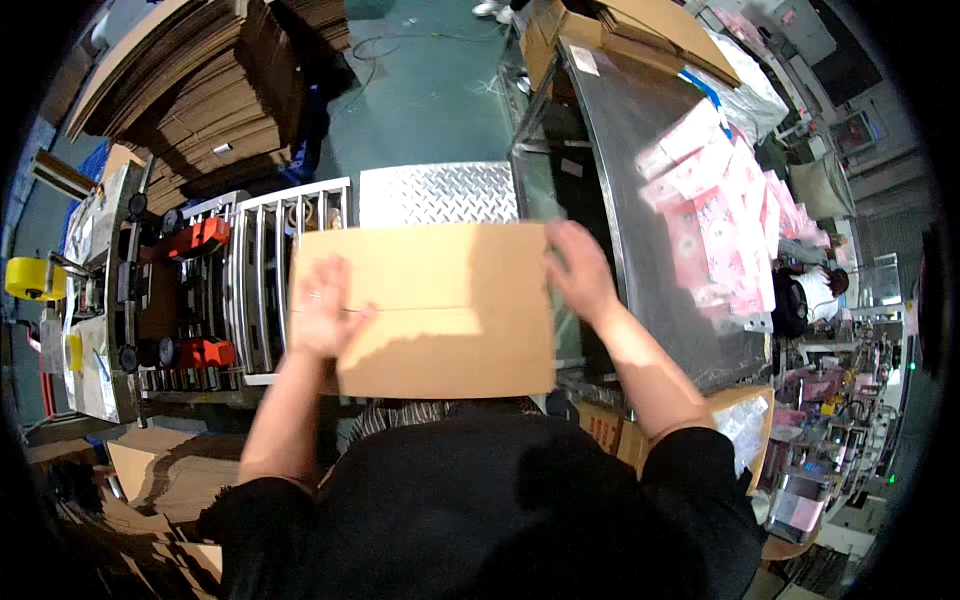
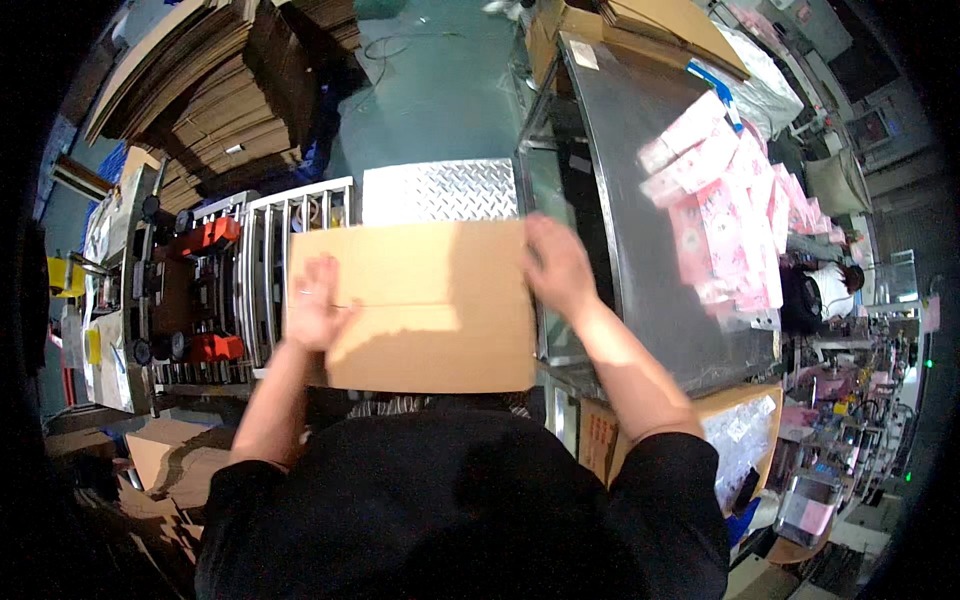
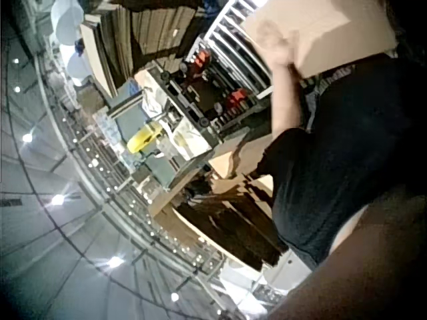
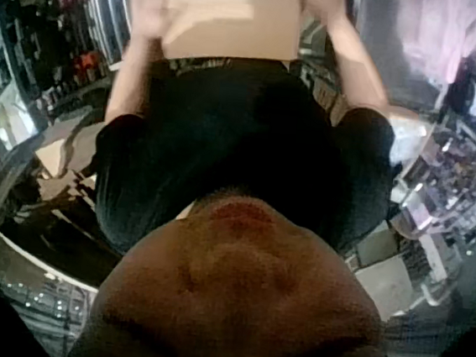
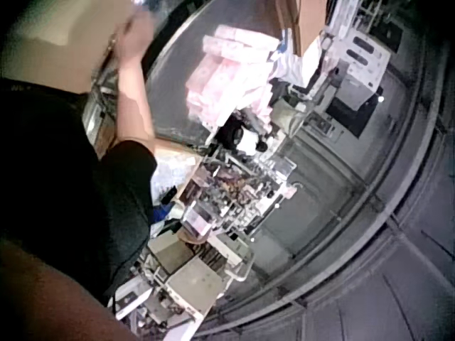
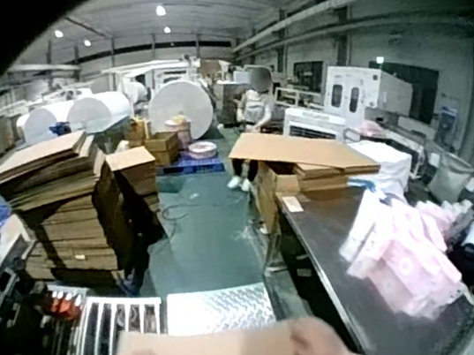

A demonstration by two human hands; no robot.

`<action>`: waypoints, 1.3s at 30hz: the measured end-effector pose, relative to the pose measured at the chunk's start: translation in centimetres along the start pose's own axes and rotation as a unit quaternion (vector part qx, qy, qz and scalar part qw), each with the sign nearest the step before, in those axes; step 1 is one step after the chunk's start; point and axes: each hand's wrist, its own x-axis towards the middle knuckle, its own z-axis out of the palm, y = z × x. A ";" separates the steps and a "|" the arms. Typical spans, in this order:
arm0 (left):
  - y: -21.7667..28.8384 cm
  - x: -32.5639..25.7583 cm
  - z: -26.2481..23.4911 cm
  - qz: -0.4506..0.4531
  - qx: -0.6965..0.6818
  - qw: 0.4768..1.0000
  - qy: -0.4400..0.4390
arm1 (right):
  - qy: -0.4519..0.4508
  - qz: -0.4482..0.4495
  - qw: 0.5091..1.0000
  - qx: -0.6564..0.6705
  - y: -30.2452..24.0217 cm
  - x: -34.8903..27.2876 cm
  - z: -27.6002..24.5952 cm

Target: The person packs bundles of pink-wrapped tissues into cardboard boxes, folds the top flaps, and places the boxes onto a conveyor belt.

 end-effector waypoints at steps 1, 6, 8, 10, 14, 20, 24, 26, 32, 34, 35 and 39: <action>-3.4 -0.2 -0.1 -0.084 0.000 0.996 -0.023 | 0.091 0.093 0.989 0.076 0.0 -0.3 0.2; -14.7 -0.5 1.1 -0.273 -0.552 0.767 -0.181 | -0.084 0.433 0.723 0.531 4.4 -7.5 19.0; -16.8 -1.6 2.2 -0.235 -0.733 0.606 -0.200 | -0.150 0.357 0.744 0.544 0.8 -7.1 17.0; -17.8 -3.4 5.8 -0.202 -0.737 0.614 -0.199 | -0.205 0.217 0.795 0.527 -1.9 -6.5 7.6; -11.7 -3.1 3.7 -0.149 -0.812 0.475 -0.303 | -0.362 0.130 0.845 0.371 -11.8 -4.5 -5.6; -0.4 -2.1 3.4 -0.028 -0.642 0.751 -0.152 | -0.467 -0.114 0.869 0.116 -18.5 -1.7 16.6; 1.0 -1.9 5.9 -0.050 -0.411 0.909 0.041 | -0.388 -0.059 0.917 0.072 -14.0 0.3 9.2; -3.1 -2.9 5.7 -0.039 -0.387 0.921 0.028 | -0.284 -0.009 0.921 -0.266 -8.1 2.4 1.3; -17.4 -1.9 13.0 -0.022 -0.351 0.928 0.125 | -0.303 0.084 0.942 -0.119 10.7 -6.4 4.7; -12.4 -0.4 16.3 -0.141 -0.159 0.977 -0.009 | -0.282 0.118 0.950 -0.059 13.6 -8.3 9.2; -6.2 0.3 15.9 -0.233 -0.060 0.956 -0.166 | -0.271 0.130 0.954 -0.020 15.0 -9.6 10.5; 2.0 4.5 19.0 -0.241 -0.279 0.929 -0.031 | -0.209 0.208 0.955 -0.011 19.7 -7.1 9.2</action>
